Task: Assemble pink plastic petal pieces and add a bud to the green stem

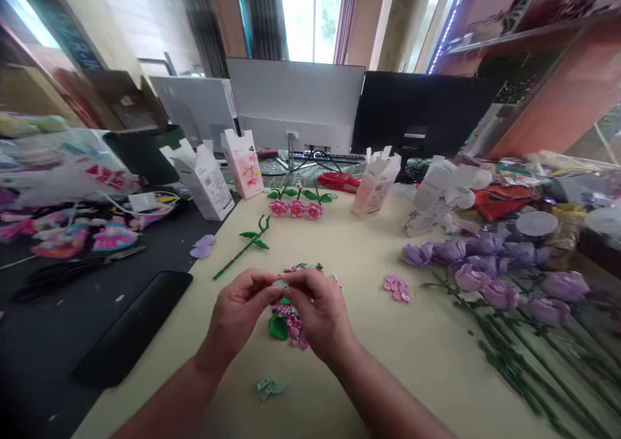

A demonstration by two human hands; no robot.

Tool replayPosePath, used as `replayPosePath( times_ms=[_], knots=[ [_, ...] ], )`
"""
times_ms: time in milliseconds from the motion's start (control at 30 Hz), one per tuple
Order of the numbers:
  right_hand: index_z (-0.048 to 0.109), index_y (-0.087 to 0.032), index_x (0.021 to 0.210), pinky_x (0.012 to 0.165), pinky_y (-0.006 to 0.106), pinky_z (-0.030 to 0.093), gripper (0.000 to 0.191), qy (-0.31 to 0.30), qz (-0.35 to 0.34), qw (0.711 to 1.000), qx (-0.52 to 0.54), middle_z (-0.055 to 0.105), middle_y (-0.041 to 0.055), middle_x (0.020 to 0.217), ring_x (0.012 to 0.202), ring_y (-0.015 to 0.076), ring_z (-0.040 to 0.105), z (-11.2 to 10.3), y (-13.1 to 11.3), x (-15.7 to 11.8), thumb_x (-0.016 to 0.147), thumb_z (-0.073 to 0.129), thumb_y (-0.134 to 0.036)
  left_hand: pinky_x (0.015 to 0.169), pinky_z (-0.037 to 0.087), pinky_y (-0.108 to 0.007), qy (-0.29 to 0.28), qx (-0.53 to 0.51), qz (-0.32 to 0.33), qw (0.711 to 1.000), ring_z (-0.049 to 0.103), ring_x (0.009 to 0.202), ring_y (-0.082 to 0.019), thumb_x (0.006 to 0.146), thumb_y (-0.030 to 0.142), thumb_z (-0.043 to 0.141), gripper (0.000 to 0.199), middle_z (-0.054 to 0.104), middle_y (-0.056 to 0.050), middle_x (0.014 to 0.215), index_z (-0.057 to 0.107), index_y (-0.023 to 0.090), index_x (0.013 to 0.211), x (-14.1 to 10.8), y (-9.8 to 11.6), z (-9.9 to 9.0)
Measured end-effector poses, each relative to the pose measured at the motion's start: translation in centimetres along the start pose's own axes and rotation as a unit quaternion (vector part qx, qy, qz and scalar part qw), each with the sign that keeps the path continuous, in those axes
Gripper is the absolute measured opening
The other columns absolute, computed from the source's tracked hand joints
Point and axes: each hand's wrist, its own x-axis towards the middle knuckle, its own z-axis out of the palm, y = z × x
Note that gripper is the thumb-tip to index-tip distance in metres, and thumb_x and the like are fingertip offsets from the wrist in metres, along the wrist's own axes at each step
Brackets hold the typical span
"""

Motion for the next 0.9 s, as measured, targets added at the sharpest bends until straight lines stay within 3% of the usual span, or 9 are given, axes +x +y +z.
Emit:
replayPosePath(
  times_ms=[167,300,400,567,633,733,800,900],
  knots=[
    [0.07,-0.021,0.09,0.073,0.031,0.053,0.01,0.022,0.037,0.999,0.031,0.073,0.0028,0.083,0.079,0.0182,0.067,-0.2,0.1,0.0,0.08,0.067,-0.022,0.074,0.05,-0.027,0.01,0.061,0.017,0.998,0.062,0.081,-0.016,0.079,0.032,0.07,0.018,0.07,-0.002,0.086,0.07,0.02,0.092,0.5,0.4,-0.2],
    [0.071,-0.019,0.091,0.073,0.034,0.055,0.016,-0.011,0.062,0.996,0.065,0.073,0.0047,0.082,0.081,0.0211,0.068,-0.3,0.0,0.3,0.076,0.071,-0.025,0.074,0.049,-0.026,0.022,0.092,0.026,0.995,0.062,0.08,-0.016,0.078,0.031,0.071,0.015,0.07,-0.002,0.086,0.072,0.019,0.087,0.7,0.6,-0.3],
    [0.071,-0.019,0.093,0.072,0.034,0.056,0.017,-0.016,0.05,0.998,0.038,0.073,0.0049,0.083,0.079,0.021,0.068,-0.5,0.1,0.5,0.076,0.072,-0.026,0.072,0.05,-0.025,0.01,0.05,0.006,0.999,0.061,0.077,-0.015,0.077,0.031,0.072,0.016,0.069,-0.002,0.082,0.07,0.019,0.088,0.8,0.2,-0.3],
    [0.072,-0.022,0.093,0.074,0.032,0.053,0.013,-0.005,-0.034,0.995,-0.095,0.072,0.0043,0.087,0.081,0.0191,0.067,-0.9,0.9,0.6,0.08,0.067,-0.02,0.076,0.05,-0.026,-0.036,-0.085,-0.04,0.995,0.063,0.083,-0.016,0.076,0.028,0.074,0.021,0.07,-0.003,0.088,0.069,0.018,0.093,1.2,-0.5,0.1],
    [0.071,-0.022,0.097,0.074,0.03,0.052,0.018,-0.003,-0.049,0.99,-0.129,0.071,0.0031,0.086,0.08,0.0175,0.066,-1.0,1.1,0.5,0.08,0.067,-0.019,0.074,0.049,-0.025,-0.021,-0.098,-0.041,0.994,0.063,0.079,-0.014,0.074,0.027,0.075,0.019,0.07,-0.003,0.083,0.069,0.016,0.088,1.4,-0.9,0.2],
    [0.069,-0.021,0.095,0.068,0.026,0.049,0.015,-0.002,-0.014,0.986,-0.164,0.07,0.0007,0.081,0.073,0.0141,0.064,-1.2,0.8,0.5,0.081,0.066,-0.02,0.071,0.048,-0.024,0.023,-0.11,-0.047,0.993,0.061,0.074,-0.012,0.072,0.026,0.076,0.016,0.068,0.0,0.076,0.069,0.017,0.082,1.9,-1.6,0.1],
    [0.067,-0.02,0.081,0.061,0.024,0.045,0.003,-0.034,0.012,0.977,-0.211,0.067,-0.0012,0.072,0.065,0.0121,0.059,-1.3,0.2,0.4,0.082,0.064,-0.021,0.069,0.046,-0.023,0.056,-0.122,-0.051,0.99,0.058,0.069,-0.011,0.072,0.026,0.076,0.015,0.065,0.001,0.072,0.068,0.017,0.08,2.2,-2.1,-0.1],
    [0.063,-0.019,0.069,0.057,0.021,0.038,0.013,-0.184,0.022,0.945,-0.268,0.063,-0.0035,0.065,0.061,0.0096,0.053,-1.1,-0.9,-0.1,0.082,0.061,-0.015,0.068,0.045,-0.023,0.093,-0.146,-0.067,0.983,0.056,0.069,-0.01,0.071,0.028,0.076,0.016,0.064,0.001,0.074,0.069,0.018,0.083,2.6,-2.6,-0.3]
  ],
)
